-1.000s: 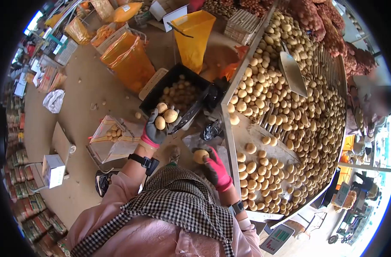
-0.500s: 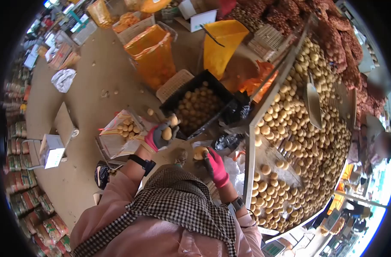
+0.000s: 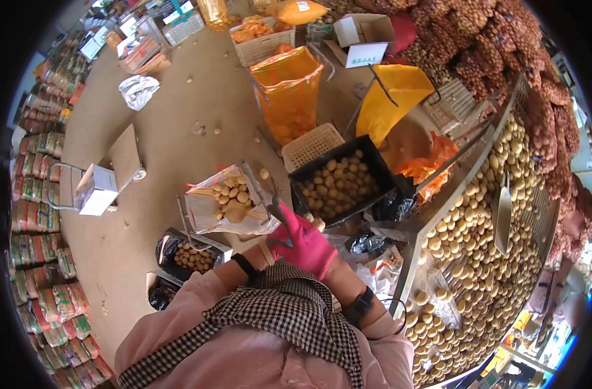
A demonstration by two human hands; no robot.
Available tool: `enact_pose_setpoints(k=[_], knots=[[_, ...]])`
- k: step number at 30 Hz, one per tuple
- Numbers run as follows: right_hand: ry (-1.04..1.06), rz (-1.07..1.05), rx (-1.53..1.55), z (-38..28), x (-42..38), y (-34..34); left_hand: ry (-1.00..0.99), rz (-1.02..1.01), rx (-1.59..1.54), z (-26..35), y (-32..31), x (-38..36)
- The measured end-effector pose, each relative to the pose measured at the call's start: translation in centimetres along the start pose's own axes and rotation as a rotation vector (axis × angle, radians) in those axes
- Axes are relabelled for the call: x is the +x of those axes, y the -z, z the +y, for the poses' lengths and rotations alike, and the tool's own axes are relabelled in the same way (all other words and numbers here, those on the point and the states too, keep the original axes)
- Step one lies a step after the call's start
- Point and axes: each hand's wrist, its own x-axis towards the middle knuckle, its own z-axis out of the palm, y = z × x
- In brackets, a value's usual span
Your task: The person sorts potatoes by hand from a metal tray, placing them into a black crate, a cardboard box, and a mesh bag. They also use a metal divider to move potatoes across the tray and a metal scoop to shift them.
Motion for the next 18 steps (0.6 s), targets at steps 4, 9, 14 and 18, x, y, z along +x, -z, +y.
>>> enact_pose_setpoints(k=[4, 9, 14, 18], knots=[[0.011, -0.007, -0.296, 1.8, -1.1, 0.5, 0.499, 0.241, 0.374, 0.4, 5.0, -1.2], [-0.146, -0.094, -0.281, 2.4, -3.1, 2.2, 0.564, 0.128, 0.253, 0.1, 3.8, -1.5], [-0.322, 0.005, 0.084, 4.2, -7.5, 3.4, 0.345, -0.593, 1.182, 2.1, -3.0, 0.4], [-0.473, 0.356, 0.091, 5.9, -9.8, 6.2, 0.577, -0.403, 1.049, 2.5, -0.6, -0.1]])
